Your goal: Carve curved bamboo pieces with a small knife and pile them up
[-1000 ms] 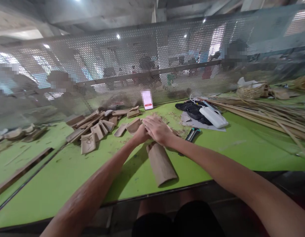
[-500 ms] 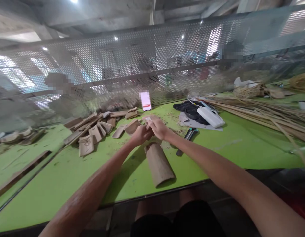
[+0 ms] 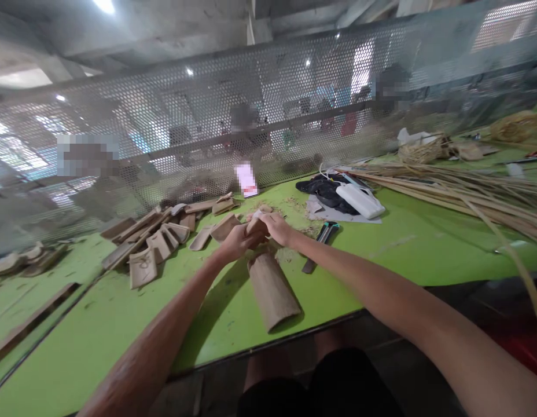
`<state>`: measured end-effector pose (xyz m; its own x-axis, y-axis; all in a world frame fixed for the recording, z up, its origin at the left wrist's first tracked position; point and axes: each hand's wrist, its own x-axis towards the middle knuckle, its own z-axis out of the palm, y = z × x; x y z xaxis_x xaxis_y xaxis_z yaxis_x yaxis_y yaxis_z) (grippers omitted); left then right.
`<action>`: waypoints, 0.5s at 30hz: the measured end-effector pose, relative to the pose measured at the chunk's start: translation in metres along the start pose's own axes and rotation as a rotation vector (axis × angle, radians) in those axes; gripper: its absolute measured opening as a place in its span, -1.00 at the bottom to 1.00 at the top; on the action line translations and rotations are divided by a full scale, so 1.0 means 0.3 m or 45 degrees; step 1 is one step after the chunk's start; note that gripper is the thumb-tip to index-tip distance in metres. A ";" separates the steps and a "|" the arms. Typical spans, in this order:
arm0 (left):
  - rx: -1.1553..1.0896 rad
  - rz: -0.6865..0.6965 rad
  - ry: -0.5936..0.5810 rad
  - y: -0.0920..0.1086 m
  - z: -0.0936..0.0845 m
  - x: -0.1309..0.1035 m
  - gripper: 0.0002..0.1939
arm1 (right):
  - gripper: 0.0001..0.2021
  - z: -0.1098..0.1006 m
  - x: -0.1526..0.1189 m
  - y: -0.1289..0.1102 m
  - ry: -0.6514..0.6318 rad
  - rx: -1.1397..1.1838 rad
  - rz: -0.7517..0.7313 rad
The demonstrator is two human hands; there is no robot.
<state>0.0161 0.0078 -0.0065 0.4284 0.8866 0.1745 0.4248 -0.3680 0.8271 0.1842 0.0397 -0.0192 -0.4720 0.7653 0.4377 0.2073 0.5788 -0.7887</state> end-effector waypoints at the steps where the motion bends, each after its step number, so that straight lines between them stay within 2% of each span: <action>1: -0.002 0.010 0.006 -0.004 0.001 0.000 -0.68 | -0.47 0.005 -0.004 -0.019 0.027 -0.112 -0.073; 3: 0.021 0.023 0.033 -0.012 0.004 0.002 -0.71 | -0.49 0.013 -0.012 -0.060 0.084 -0.352 -0.254; 6: 0.099 0.047 0.071 -0.024 0.007 0.008 -0.76 | -0.54 0.007 -0.019 -0.093 0.072 -0.656 -0.465; 8: 0.130 0.072 0.065 -0.030 0.007 0.011 -0.78 | -0.54 -0.006 -0.022 -0.092 0.080 -0.774 -0.473; 12: 0.171 0.102 0.078 -0.031 0.005 0.018 -0.81 | -0.53 -0.020 -0.024 -0.087 0.145 -0.912 -0.352; 15: 0.257 0.078 0.121 -0.023 0.001 0.028 -0.88 | -0.56 -0.014 -0.023 -0.105 0.115 -1.079 -0.419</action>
<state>0.0171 0.0177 -0.0109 0.3852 0.8799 0.2783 0.5557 -0.4619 0.6913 0.1844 0.0173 0.0044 -0.5573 0.5234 0.6446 0.6508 0.7575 -0.0525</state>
